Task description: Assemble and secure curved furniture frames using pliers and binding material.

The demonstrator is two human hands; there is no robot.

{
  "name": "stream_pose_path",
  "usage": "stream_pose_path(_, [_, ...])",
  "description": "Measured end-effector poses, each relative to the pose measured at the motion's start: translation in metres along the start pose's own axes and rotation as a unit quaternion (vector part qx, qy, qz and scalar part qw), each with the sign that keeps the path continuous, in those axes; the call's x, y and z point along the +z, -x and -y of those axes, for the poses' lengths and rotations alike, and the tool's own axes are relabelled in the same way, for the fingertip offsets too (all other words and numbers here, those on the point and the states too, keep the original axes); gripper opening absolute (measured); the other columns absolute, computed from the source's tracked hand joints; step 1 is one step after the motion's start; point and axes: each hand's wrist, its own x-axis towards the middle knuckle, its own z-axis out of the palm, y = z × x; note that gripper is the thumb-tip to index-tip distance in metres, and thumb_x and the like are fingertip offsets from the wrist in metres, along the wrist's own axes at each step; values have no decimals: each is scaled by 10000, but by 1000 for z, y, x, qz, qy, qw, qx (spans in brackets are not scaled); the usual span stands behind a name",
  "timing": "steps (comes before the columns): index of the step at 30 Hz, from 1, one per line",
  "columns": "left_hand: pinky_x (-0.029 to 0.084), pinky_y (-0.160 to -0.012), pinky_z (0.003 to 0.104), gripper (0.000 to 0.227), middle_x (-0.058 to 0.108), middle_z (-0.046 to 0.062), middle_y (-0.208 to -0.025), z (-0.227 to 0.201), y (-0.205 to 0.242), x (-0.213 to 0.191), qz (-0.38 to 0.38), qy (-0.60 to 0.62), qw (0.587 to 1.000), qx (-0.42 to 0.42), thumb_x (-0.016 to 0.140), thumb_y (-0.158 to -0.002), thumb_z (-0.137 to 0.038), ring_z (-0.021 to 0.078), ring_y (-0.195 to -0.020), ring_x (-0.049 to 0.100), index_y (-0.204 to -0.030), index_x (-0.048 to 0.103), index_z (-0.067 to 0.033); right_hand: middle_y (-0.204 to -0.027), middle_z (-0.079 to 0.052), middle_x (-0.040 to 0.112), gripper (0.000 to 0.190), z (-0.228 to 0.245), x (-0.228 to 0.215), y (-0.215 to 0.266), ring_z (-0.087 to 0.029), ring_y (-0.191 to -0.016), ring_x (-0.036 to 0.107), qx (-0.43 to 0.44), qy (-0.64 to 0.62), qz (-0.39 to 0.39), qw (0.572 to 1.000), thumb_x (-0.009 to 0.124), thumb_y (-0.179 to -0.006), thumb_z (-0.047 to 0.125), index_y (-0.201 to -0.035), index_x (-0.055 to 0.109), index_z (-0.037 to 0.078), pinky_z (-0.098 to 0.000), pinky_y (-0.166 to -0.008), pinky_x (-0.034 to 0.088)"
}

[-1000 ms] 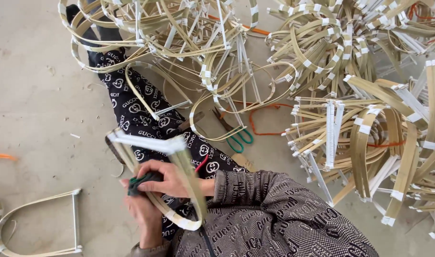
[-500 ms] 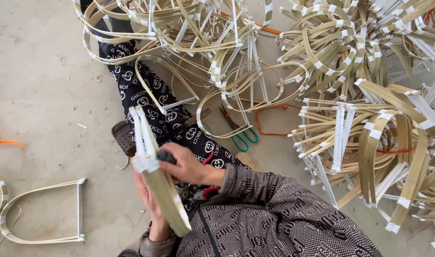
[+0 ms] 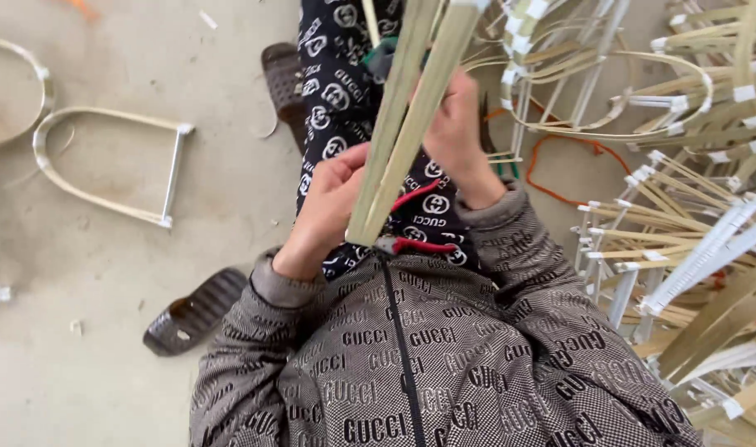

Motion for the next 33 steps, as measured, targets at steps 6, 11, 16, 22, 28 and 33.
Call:
stream_pose_path(6, [547,-686,220,293,741,35,-979,-11,2,-9,7,19,999,39,636,-993,-71,52,-783,669,-1272,650,20,-1150,-39,673,455,30,7,24,-103,-956,642,25,51,109,992,635,-1089,259,-1444,511,3,-274,-803,574])
stream_pose_path(11, [517,-714,219,224,692,-2,-967,-5,2,-20,20,0,998,58,669,-988,-30,42,-808,629,-1204,653,27,-1071,-87,555,363,53,24,38,-203,-979,579,-88,229,173,954,705,-1078,267,-1303,578,10,-352,-893,495])
stream_pose_path(16, [566,-768,228,209,721,7,-977,1,5,-25,40,-5,998,49,633,-959,-16,55,-834,670,-1157,674,37,-1040,-20,623,404,52,36,38,-151,-940,619,-49,167,132,976,753,-947,334,-1173,642,18,-305,-825,511])
stream_pose_path(22, [499,-629,213,289,713,9,-921,6,13,-20,19,7,999,39,674,-978,-64,44,-707,618,-1243,668,51,-852,-91,509,359,29,26,20,-177,-738,487,-18,274,51,960,854,-938,268,-923,599,16,-338,-648,400])
stream_pose_path(28, [463,-569,177,378,672,-3,-809,38,21,-26,35,46,998,0,682,-1004,-59,33,-650,602,-1369,663,36,-701,-33,607,243,7,-21,-52,-108,-610,559,-157,247,-133,947,728,-1068,129,-908,615,-15,-297,-570,454])
stream_pose_path(33, [492,-555,189,285,732,12,-884,34,12,-31,-23,45,999,8,656,-1008,-86,36,-646,629,-1252,680,59,-1031,-96,687,188,25,19,-2,-125,-935,627,-136,85,41,986,628,-1064,106,-1189,635,-34,-305,-803,544])
